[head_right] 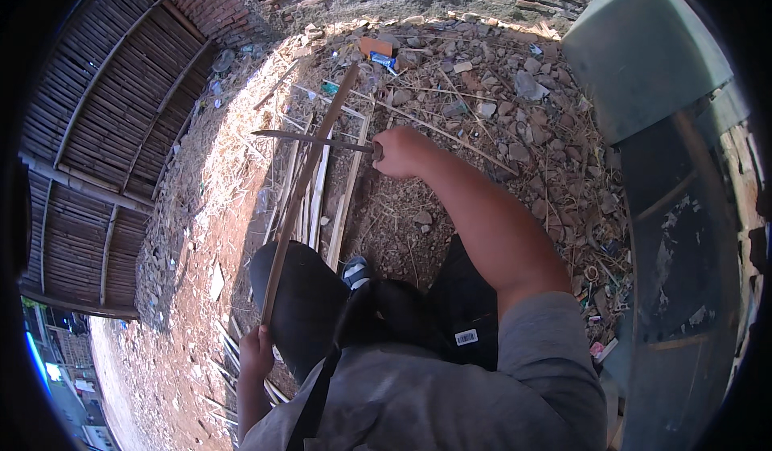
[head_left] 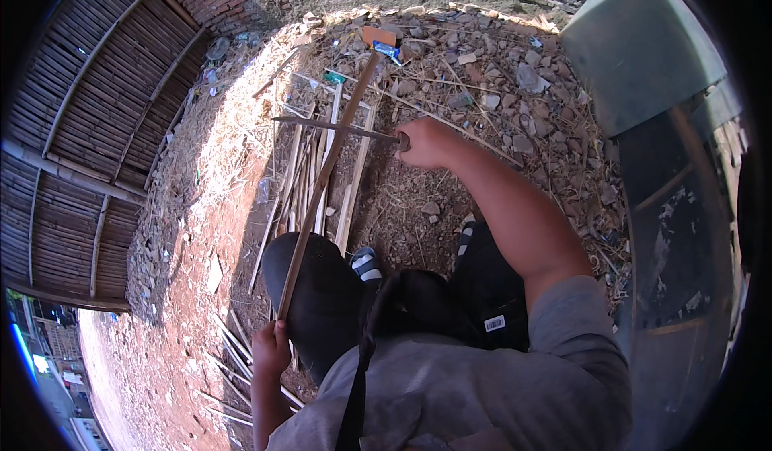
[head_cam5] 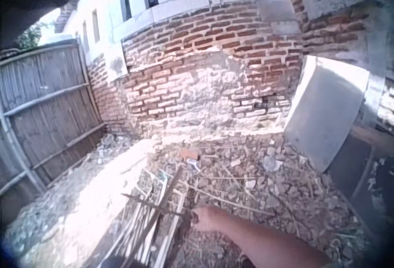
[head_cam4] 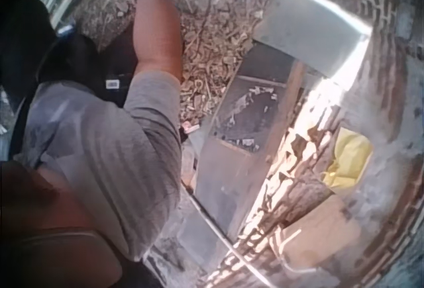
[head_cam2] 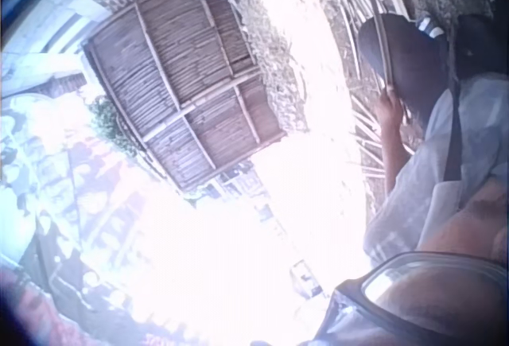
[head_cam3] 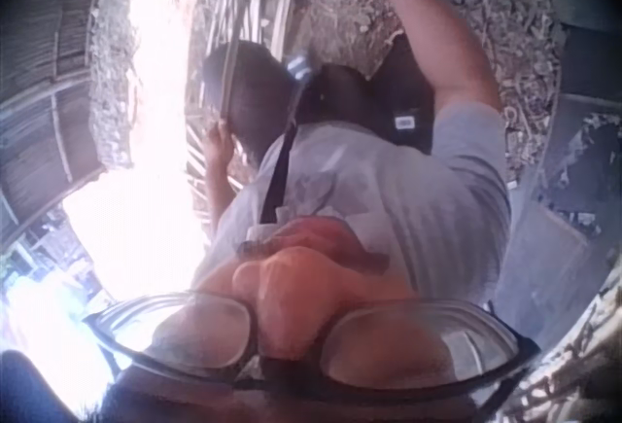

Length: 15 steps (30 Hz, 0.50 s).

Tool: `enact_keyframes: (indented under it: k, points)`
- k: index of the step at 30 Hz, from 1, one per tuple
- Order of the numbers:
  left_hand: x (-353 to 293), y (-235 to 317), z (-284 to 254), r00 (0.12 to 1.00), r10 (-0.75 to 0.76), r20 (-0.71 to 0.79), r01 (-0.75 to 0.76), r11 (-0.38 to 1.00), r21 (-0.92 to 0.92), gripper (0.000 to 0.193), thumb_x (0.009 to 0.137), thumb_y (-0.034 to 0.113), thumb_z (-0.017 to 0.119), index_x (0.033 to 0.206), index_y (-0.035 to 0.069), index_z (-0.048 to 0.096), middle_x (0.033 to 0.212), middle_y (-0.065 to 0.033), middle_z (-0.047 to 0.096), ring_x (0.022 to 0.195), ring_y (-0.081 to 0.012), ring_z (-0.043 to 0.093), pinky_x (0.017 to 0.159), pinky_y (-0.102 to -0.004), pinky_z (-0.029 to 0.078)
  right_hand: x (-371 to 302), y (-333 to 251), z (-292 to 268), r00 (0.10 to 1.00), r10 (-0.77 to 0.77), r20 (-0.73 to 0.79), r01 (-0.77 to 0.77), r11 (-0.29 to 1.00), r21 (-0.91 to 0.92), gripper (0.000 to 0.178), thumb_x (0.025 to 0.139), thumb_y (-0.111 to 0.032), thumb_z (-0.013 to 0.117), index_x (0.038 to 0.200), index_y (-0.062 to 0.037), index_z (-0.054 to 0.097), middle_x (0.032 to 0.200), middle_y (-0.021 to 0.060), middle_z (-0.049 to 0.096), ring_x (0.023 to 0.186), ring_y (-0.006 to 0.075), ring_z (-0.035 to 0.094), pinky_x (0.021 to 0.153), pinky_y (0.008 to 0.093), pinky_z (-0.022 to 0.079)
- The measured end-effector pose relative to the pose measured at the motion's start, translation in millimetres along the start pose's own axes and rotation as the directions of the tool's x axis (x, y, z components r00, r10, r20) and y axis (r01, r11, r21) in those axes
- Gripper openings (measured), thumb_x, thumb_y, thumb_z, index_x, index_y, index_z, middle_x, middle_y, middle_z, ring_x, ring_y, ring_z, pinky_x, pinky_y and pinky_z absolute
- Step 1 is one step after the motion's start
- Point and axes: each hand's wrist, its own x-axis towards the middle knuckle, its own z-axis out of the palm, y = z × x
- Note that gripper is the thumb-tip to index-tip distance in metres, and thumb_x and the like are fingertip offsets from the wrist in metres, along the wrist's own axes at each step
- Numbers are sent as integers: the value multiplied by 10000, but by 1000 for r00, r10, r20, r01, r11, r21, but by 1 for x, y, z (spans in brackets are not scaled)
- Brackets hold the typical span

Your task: The person uses a machete to split a long bamboo pole into thin strips. They hold the bamboo vertically against their leg and repeatedly strike it with the machete to drive the blade down the length of the pole, separating the material into smaller sections.

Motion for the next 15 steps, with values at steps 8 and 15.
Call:
enact_keyframes:
  k: [8,15]
  points:
    - [-1,10,-9,999,33,5,-33,999,-27,484,1045,360,457,752,-11,561,623,-220,564,605,-430,597,557,-491,415,-28,-63,-8,946,-222,237,277,932,-233,203,807,-270,708,952,-130,710,928,135,703,915,338,689,779,478,549]
    - [2,3,-1,995,92,-35,-91,996,6,469,1044,333,458,738,-14,529,616,-225,548,608,-448,582,556,-500,410,0,7,-6,997,67,-38,-60,986,156,311,807,-318,738,996,-72,708,936,161,700,922,350,683,804,464,541]
